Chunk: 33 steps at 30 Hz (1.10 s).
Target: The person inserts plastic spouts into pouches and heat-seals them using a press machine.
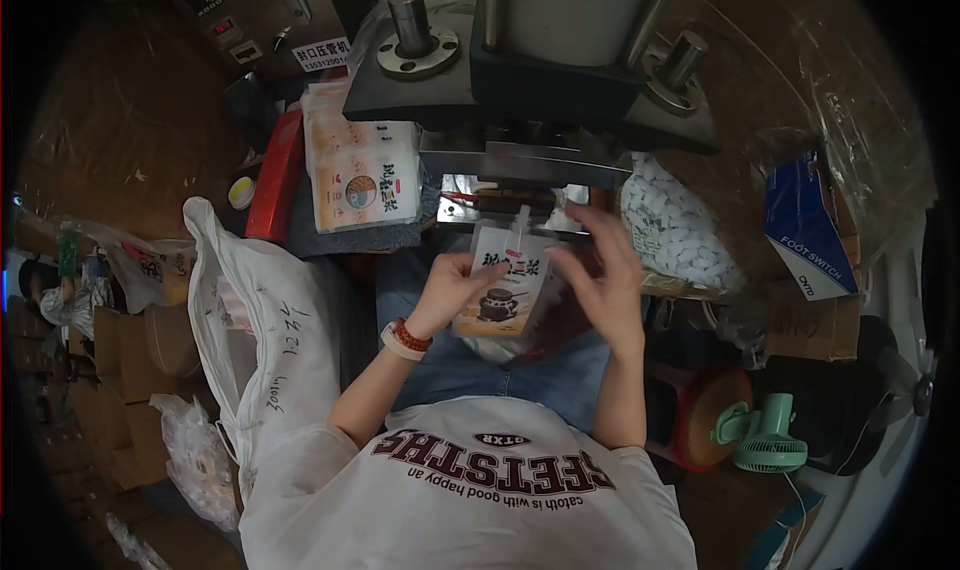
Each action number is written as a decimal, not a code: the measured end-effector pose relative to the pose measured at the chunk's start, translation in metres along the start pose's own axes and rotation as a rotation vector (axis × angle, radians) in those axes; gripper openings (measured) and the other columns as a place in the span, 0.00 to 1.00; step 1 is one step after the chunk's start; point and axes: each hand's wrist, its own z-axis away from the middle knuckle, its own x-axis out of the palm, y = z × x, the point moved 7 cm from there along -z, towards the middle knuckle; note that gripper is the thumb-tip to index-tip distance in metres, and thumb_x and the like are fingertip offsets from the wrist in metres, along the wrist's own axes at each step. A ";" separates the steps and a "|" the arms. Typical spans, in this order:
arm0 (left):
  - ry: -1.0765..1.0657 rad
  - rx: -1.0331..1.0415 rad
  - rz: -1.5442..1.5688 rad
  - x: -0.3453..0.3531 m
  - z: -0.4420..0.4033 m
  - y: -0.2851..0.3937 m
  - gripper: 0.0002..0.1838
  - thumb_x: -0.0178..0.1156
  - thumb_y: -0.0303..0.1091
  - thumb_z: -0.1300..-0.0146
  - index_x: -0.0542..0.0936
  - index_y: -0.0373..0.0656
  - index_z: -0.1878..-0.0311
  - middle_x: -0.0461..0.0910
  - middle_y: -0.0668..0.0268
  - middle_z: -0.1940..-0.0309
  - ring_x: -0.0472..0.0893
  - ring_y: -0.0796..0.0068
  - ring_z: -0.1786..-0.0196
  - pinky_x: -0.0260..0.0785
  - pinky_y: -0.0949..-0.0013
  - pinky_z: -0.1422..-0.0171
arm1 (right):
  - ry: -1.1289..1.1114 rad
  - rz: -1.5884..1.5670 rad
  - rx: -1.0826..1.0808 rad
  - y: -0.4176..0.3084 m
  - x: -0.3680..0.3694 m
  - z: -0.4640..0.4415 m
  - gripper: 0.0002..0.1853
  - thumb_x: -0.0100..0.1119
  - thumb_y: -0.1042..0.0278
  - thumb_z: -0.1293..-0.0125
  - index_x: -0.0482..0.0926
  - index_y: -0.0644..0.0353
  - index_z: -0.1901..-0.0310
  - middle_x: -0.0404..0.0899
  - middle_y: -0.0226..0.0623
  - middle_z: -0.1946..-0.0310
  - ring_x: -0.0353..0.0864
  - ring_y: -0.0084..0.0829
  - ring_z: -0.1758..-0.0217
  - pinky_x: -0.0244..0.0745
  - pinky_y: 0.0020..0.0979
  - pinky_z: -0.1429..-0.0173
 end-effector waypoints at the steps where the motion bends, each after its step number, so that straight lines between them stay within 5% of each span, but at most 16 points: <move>1: 0.001 0.003 0.002 0.004 -0.006 0.004 0.10 0.63 0.31 0.36 0.84 0.31 0.60 0.85 0.65 0.66 0.81 0.85 0.65 0.74 0.77 0.62 | 0.068 0.011 0.054 0.011 -0.016 -0.001 0.13 0.65 0.72 0.39 0.80 0.63 0.52 0.82 0.39 0.60 0.80 0.31 0.55 0.74 0.29 0.51; 4: 0.006 -0.113 0.348 0.011 -0.025 0.007 0.12 0.64 0.31 0.36 0.82 0.30 0.56 0.85 0.62 0.62 0.82 0.80 0.63 0.75 0.76 0.57 | 0.331 0.056 0.264 0.044 -0.058 0.000 0.06 0.62 0.75 0.38 0.81 0.67 0.61 0.82 0.43 0.62 0.82 0.34 0.60 0.74 0.29 0.55; 6: 0.003 -0.093 0.426 0.012 -0.037 0.012 0.11 0.63 0.31 0.35 0.82 0.30 0.57 0.84 0.62 0.62 0.82 0.80 0.62 0.75 0.76 0.58 | 0.303 0.135 0.318 0.082 -0.061 0.001 0.08 0.60 0.74 0.37 0.81 0.67 0.58 0.82 0.45 0.61 0.82 0.39 0.58 0.75 0.33 0.53; 8: -0.003 -0.099 0.490 0.014 -0.037 0.014 0.12 0.63 0.31 0.35 0.81 0.30 0.57 0.84 0.63 0.61 0.82 0.81 0.60 0.74 0.77 0.58 | 0.019 0.495 0.307 0.124 -0.037 0.008 0.11 0.60 0.72 0.37 0.80 0.66 0.55 0.82 0.48 0.58 0.82 0.46 0.56 0.75 0.38 0.51; 13: 0.007 -0.103 0.349 0.000 -0.036 0.011 0.14 0.64 0.34 0.36 0.81 0.32 0.53 0.85 0.64 0.62 0.82 0.80 0.64 0.74 0.76 0.60 | -0.010 0.434 0.459 0.141 -0.028 0.019 0.14 0.59 0.71 0.37 0.78 0.66 0.51 0.81 0.51 0.57 0.81 0.49 0.55 0.75 0.40 0.50; 15: 0.198 0.025 -0.231 -0.039 -0.032 0.030 0.24 0.67 0.42 0.39 0.78 0.36 0.45 0.82 0.61 0.53 0.81 0.71 0.57 0.72 0.64 0.48 | 0.048 0.416 0.462 0.135 -0.034 0.015 0.14 0.59 0.71 0.37 0.78 0.67 0.50 0.81 0.50 0.58 0.82 0.46 0.56 0.75 0.37 0.51; 17: 0.679 0.554 -1.134 -0.072 -0.004 0.078 0.35 0.68 0.49 0.43 0.70 0.44 0.35 0.74 0.59 0.39 0.75 0.60 0.40 0.58 0.50 0.32 | 0.268 0.144 0.294 0.114 -0.046 0.017 0.15 0.58 0.68 0.32 0.78 0.63 0.46 0.82 0.38 0.62 0.79 0.26 0.67 0.74 0.27 0.60; 18: 0.717 0.365 -1.437 -0.082 0.000 0.074 0.42 0.67 0.52 0.45 0.63 0.50 0.29 0.63 0.61 0.30 0.63 0.58 0.29 0.43 0.43 0.26 | 0.266 0.141 0.297 0.106 -0.046 0.020 0.15 0.58 0.68 0.32 0.78 0.63 0.46 0.82 0.38 0.62 0.79 0.26 0.67 0.74 0.27 0.60; 19: 0.716 0.360 -1.439 -0.096 0.008 0.065 0.42 0.67 0.52 0.45 0.63 0.50 0.29 0.63 0.61 0.30 0.63 0.58 0.29 0.43 0.43 0.26 | 0.298 -0.102 0.395 0.104 -0.044 0.026 0.13 0.58 0.70 0.32 0.78 0.62 0.47 0.81 0.35 0.61 0.78 0.22 0.64 0.72 0.24 0.58; 21: 0.388 0.348 -1.433 -0.104 0.013 0.029 0.39 0.67 0.46 0.45 0.64 0.52 0.30 0.63 0.62 0.30 0.61 0.62 0.27 0.43 0.44 0.25 | 0.333 -0.347 0.486 0.088 -0.037 0.029 0.12 0.57 0.72 0.31 0.78 0.62 0.48 0.81 0.32 0.61 0.77 0.18 0.62 0.71 0.20 0.57; 22: 0.366 0.468 -1.395 -0.098 0.024 0.038 0.32 0.66 0.32 0.48 0.73 0.50 0.37 0.73 0.63 0.37 0.70 0.63 0.33 0.58 0.51 0.29 | 0.298 -0.487 0.445 0.072 -0.027 0.026 0.10 0.59 0.74 0.33 0.78 0.62 0.51 0.80 0.31 0.60 0.75 0.17 0.61 0.71 0.19 0.57; 24: 0.346 0.391 -1.214 -0.100 0.035 0.036 0.28 0.63 0.26 0.51 0.77 0.49 0.43 0.78 0.64 0.44 0.75 0.63 0.38 0.65 0.56 0.35 | 0.188 -0.742 0.415 0.045 -0.007 0.027 0.11 0.63 0.81 0.39 0.79 0.62 0.55 0.80 0.32 0.58 0.74 0.17 0.60 0.70 0.19 0.57; 26: 0.341 0.310 -1.029 -0.098 0.043 0.036 0.26 0.59 0.20 0.54 0.82 0.48 0.48 0.83 0.64 0.51 0.79 0.64 0.42 0.72 0.62 0.41 | -0.006 -0.508 0.225 0.020 0.010 0.021 0.12 0.64 0.82 0.42 0.79 0.64 0.56 0.80 0.34 0.58 0.76 0.20 0.61 0.71 0.21 0.57; 28: 0.508 0.678 -0.959 -0.073 0.056 0.070 0.23 0.55 0.17 0.58 0.85 0.46 0.57 0.86 0.66 0.60 0.84 0.65 0.51 0.76 0.68 0.51 | -0.081 -0.222 -0.030 -0.017 0.024 0.013 0.13 0.64 0.80 0.44 0.79 0.65 0.56 0.80 0.40 0.58 0.78 0.33 0.62 0.75 0.30 0.55; 30: 0.439 0.713 -0.936 -0.051 0.059 0.082 0.24 0.55 0.16 0.58 0.84 0.46 0.56 0.85 0.66 0.59 0.84 0.65 0.51 0.76 0.67 0.49 | -0.168 -0.077 -0.204 -0.029 0.047 0.015 0.14 0.65 0.77 0.43 0.79 0.64 0.54 0.79 0.41 0.60 0.78 0.42 0.59 0.75 0.37 0.52; 33: 0.355 0.772 -0.989 -0.025 0.064 0.096 0.24 0.57 0.17 0.60 0.84 0.44 0.55 0.85 0.65 0.58 0.84 0.64 0.53 0.76 0.65 0.49 | -0.292 -0.072 -0.330 -0.039 0.055 0.021 0.17 0.64 0.77 0.43 0.78 0.63 0.51 0.79 0.42 0.58 0.77 0.41 0.57 0.74 0.36 0.53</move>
